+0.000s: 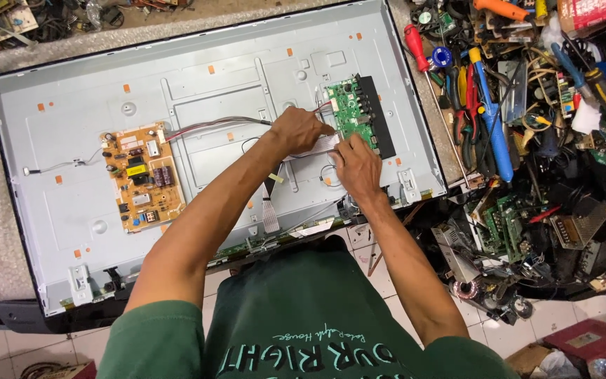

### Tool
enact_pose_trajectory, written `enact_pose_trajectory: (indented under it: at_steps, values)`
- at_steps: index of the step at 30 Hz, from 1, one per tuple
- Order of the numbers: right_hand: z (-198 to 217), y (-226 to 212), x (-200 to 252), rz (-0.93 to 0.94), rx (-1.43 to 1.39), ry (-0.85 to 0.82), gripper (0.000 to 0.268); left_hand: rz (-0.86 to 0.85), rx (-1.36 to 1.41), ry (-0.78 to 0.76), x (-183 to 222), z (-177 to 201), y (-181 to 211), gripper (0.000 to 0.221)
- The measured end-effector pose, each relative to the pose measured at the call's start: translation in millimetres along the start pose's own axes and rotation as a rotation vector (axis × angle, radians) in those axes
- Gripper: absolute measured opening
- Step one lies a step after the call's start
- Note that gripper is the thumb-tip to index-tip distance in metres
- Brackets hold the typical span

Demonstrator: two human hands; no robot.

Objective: Securing internal parts and connecting ribbon cables inside a television chassis during a repair process.

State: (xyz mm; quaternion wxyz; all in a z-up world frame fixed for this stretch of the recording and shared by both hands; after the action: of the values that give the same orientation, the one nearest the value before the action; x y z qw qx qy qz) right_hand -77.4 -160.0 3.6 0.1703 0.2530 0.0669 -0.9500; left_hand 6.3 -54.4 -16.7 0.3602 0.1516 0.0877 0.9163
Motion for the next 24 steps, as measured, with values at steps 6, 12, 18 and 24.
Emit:
enact_pose_trajectory:
  at_steps: [6,12,18,24]
  values:
    - [16.2,5.2,14.7,-0.089,-0.010,-0.059,0.017,-0.006,-0.104,0.070,-4.9,-24.9,-24.3,0.045]
    - [18.9,6.1,-27.8,-0.034,-0.055,0.046,0.014,0.077,-0.075,0.137,2.0,-30.9,-24.6,0.040]
    - [7.9,-11.1,-57.2,0.027,-0.102,-0.148,0.034,0.111,-0.042,0.126,0.7,-35.6,-27.6,0.044]
    - [-20.9,-6.5,-57.6,0.049,-0.039,-0.273,0.046,0.082,0.284,0.305,44.5,62.0,-6.2,0.026]
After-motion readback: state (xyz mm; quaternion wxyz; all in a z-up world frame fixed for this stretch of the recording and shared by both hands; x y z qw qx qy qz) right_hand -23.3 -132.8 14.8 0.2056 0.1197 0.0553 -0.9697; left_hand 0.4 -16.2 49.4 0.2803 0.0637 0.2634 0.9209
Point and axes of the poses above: each hand's wrist, its own x-axis away from the middle knuckle, its own z-axis out of the back of the hand, y = z × x, the point moved 9 cm from there along -x, towards the middle knuckle, and after that the axes turned 13 degrees about x, right-handed, at the moved point
